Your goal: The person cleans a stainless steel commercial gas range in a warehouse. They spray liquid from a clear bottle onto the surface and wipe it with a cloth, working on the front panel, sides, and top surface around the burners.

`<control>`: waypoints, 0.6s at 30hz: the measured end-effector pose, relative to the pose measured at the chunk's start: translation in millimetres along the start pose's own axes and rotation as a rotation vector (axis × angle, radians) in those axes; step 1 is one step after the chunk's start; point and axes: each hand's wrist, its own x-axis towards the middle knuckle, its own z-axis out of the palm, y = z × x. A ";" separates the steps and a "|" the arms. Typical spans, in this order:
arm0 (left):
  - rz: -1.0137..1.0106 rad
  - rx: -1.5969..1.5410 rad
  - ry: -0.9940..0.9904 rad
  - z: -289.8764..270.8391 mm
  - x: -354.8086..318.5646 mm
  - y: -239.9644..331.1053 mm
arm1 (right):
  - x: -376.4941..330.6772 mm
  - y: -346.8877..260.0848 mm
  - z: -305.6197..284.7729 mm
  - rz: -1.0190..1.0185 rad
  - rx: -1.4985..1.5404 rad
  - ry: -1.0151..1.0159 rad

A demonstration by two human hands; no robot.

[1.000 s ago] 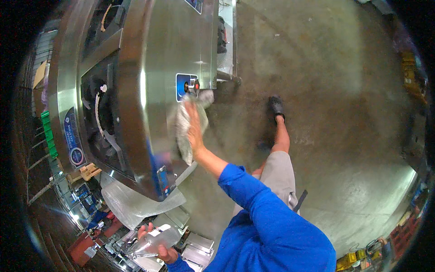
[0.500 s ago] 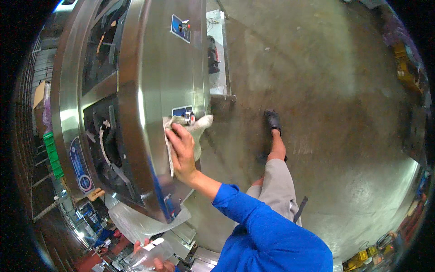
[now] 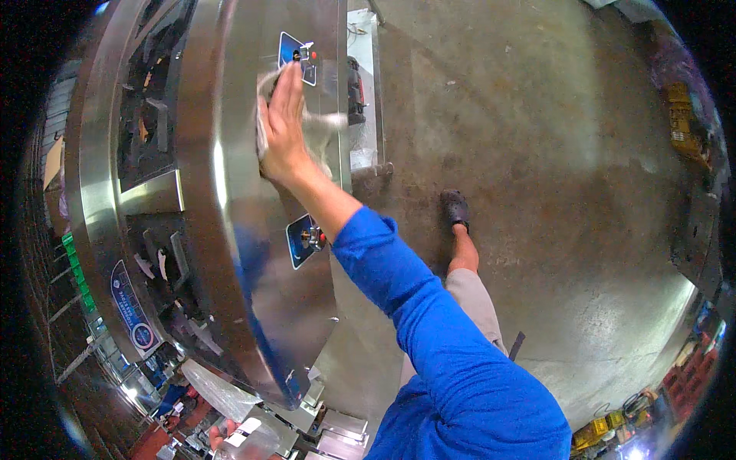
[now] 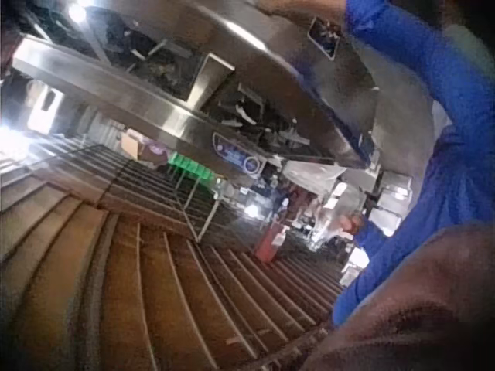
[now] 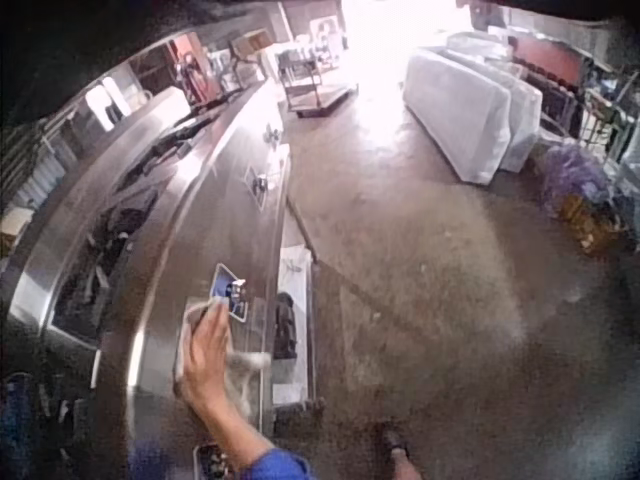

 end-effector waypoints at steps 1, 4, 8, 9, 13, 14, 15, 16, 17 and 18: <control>-0.003 0.005 -0.009 2.7 3.5 1.6 | 10.4 8.7 3.0 0.063 0.001 0.063; -0.006 0.001 -0.046 13.1 11.8 14.0 | 19.0 25.8 -8.1 0.027 -0.117 0.155; -0.008 0.004 -0.109 28.1 32.9 25.9 | -26.6 12.2 -52.7 0.248 -0.040 -0.101; 0.282 0.179 -0.210 29.6 44.0 22.5 | -41.0 2.7 -60.9 0.374 -0.134 -0.301; 0.259 0.159 -0.018 40.8 61.8 7.8 | -56.1 -20.6 -60.8 0.263 -0.122 -0.719; 0.158 0.101 0.026 46.7 54.1 9.7 | -49.4 -18.9 -55.5 0.183 -0.064 -0.590; 0.052 0.048 0.067 52.2 48.3 13.1 | -40.5 -14.8 -50.0 0.127 -0.026 -0.497; -0.006 -0.081 -0.121 54.3 50.4 15.6 | -31.2 -9.0 -45.4 0.024 -0.052 -0.455; -0.052 -0.041 -0.070 58.1 51.1 20.7 | -23.5 -2.9 -42.6 0.125 0.000 -0.401; -0.093 -0.002 -0.016 62.3 53.4 26.3 | -18.6 2.2 -41.9 0.168 -0.005 -0.383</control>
